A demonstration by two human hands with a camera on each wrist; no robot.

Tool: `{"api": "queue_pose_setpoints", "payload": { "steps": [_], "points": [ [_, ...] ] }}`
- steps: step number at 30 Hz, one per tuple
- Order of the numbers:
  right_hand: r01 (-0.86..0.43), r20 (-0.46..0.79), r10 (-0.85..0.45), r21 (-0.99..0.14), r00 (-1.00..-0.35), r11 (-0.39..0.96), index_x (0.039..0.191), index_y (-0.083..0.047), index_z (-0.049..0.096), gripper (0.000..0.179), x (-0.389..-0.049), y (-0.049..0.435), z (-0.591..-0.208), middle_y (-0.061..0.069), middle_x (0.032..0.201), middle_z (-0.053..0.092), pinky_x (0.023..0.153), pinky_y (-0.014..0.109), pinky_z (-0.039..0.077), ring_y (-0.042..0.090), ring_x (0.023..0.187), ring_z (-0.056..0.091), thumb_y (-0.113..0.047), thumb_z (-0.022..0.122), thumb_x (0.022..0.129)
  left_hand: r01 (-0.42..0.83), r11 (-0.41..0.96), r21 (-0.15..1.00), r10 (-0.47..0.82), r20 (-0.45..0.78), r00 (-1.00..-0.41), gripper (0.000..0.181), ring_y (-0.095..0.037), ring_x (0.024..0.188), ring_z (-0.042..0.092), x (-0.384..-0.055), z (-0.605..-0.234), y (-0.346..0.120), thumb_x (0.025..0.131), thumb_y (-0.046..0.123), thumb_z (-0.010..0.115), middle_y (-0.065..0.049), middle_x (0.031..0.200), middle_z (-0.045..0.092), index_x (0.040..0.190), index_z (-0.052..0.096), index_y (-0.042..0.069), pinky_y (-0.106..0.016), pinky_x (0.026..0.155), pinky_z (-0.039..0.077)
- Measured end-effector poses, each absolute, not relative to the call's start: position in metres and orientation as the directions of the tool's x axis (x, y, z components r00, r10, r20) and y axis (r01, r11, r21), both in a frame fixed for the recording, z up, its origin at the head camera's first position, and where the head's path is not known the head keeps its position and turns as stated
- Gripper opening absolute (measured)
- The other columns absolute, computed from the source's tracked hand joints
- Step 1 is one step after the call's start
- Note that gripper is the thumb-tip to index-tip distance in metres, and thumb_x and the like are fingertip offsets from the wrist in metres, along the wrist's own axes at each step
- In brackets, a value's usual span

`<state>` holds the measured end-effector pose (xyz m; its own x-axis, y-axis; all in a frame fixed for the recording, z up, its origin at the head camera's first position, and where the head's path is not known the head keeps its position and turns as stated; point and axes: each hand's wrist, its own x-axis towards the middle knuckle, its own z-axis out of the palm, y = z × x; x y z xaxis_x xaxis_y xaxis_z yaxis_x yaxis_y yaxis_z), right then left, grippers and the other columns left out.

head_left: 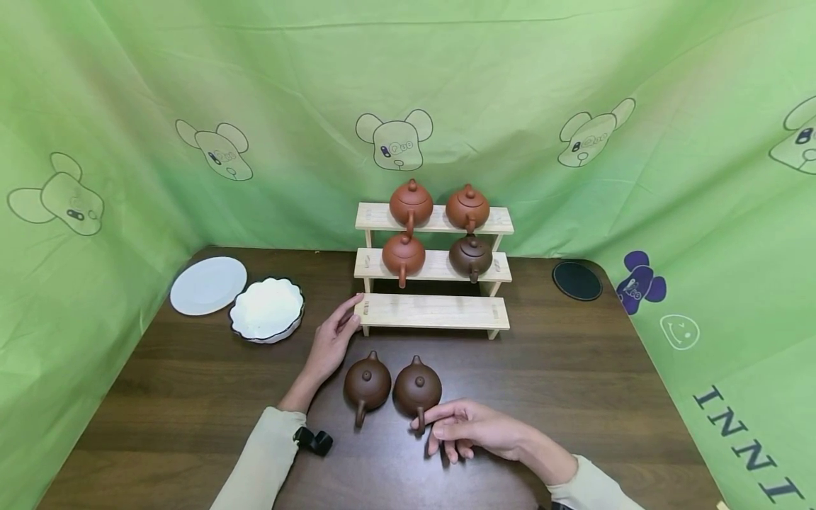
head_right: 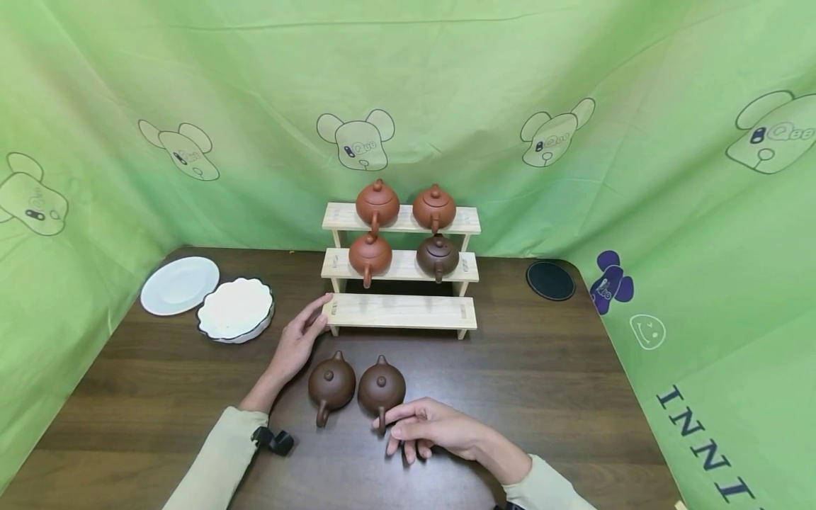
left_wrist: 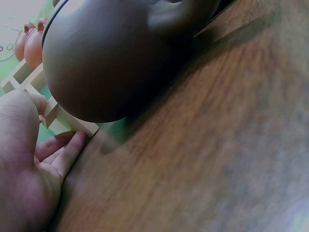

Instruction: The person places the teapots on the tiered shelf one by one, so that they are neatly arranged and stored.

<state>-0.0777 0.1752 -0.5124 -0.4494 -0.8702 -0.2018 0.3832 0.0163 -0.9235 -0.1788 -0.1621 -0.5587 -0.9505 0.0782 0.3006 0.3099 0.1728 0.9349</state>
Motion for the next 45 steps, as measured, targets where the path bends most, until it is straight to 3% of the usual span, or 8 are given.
{"api": "queue_pose_setpoints", "payload": {
  "steps": [5,7,12,16,23,30,37,45],
  "points": [
    [0.41,-0.189,-0.876,-0.912,-0.443,-0.011,0.156,0.014,0.052,0.048,-0.076,0.171,-0.514,0.004,0.112,0.082,0.056,0.009,0.044,0.0,0.074,0.066,-0.011,0.058,0.115,0.233,0.19,0.954,0.062,0.225,-0.972,0.044,-0.028,0.139,0.065,-0.173,-0.544,-0.157,0.117,0.018,0.06,-0.014,0.165,0.057,0.16,0.061,0.012,-0.02,0.106,0.058],
    [0.413,-0.201,-0.865,-0.911,-0.459,-0.008,0.153,0.016,0.052,0.047,-0.076,0.17,-0.513,0.002,0.11,0.081,0.056,0.009,0.043,-0.001,0.074,0.066,-0.01,0.058,0.115,0.22,0.2,0.955,0.067,0.211,-0.975,0.044,-0.023,0.139,0.065,-0.178,-0.552,-0.159,0.117,0.019,0.059,-0.01,0.165,0.057,0.161,0.061,0.017,-0.019,0.106,0.058],
    [0.407,-0.253,-0.801,-0.913,-0.542,0.013,0.142,0.021,0.058,0.045,-0.073,0.165,-0.514,-0.006,0.098,0.077,0.054,0.01,0.042,-0.002,0.069,0.062,-0.016,0.056,0.117,0.295,0.181,0.938,0.087,0.284,-0.955,0.044,-0.02,0.137,0.067,-0.182,-0.565,-0.163,0.116,0.03,0.062,-0.01,0.164,0.059,0.159,0.063,0.021,-0.026,0.106,0.061],
    [0.405,-0.288,-0.74,-0.914,-0.608,0.024,0.135,0.023,0.062,0.047,-0.071,0.163,-0.513,-0.009,0.087,0.075,0.053,0.01,0.04,-0.003,0.064,0.057,-0.02,0.059,0.116,0.328,0.159,0.931,0.084,0.318,-0.944,0.044,-0.022,0.135,0.068,-0.178,-0.559,-0.161,0.116,0.031,0.062,-0.014,0.163,0.059,0.159,0.064,0.018,-0.025,0.104,0.061],
    [0.359,-0.277,-0.679,-0.933,-0.679,0.022,0.127,0.024,0.065,0.041,-0.069,0.162,-0.511,-0.01,0.078,0.07,0.054,0.011,0.036,-0.004,0.06,0.049,-0.014,0.063,0.113,0.237,0.2,0.951,0.075,0.226,-0.971,0.044,-0.025,0.14,0.064,-0.174,-0.549,-0.158,0.117,0.021,0.059,-0.013,0.166,0.056,0.16,0.061,0.015,-0.021,0.108,0.058],
    [0.302,-0.241,-0.66,-0.953,-0.712,0.023,0.124,0.024,0.068,0.039,-0.069,0.162,-0.511,-0.01,0.077,0.07,0.055,0.01,0.035,-0.003,0.061,0.047,-0.012,0.065,0.112,0.203,0.217,0.955,0.073,0.192,-0.979,0.045,-0.031,0.142,0.063,-0.173,-0.544,-0.157,0.117,0.019,0.059,-0.013,0.167,0.054,0.162,0.059,0.014,-0.024,0.11,0.057],
    [0.276,-0.229,-0.651,-0.961,-0.724,0.031,0.122,0.023,0.07,0.038,-0.069,0.163,-0.51,-0.011,0.075,0.069,0.055,0.012,0.034,-0.002,0.06,0.045,-0.013,0.064,0.112,0.284,0.193,0.939,0.071,0.275,-0.959,0.045,-0.02,0.137,0.067,-0.179,-0.56,-0.162,0.117,0.031,0.061,-0.011,0.164,0.059,0.16,0.062,0.02,-0.025,0.106,0.06],
    [0.194,-0.196,-0.617,-0.978,-0.762,0.07,0.12,0.019,0.074,0.035,-0.074,0.16,-0.503,-0.011,0.072,0.067,0.054,0.013,0.034,-0.001,0.059,0.043,-0.014,0.064,0.112,0.226,0.262,0.938,0.063,0.217,-0.974,0.051,-0.032,0.137,0.067,-0.171,-0.542,-0.159,0.117,0.031,0.059,-0.016,0.165,0.056,0.165,0.055,0.014,-0.028,0.111,0.058]
  ]
}}
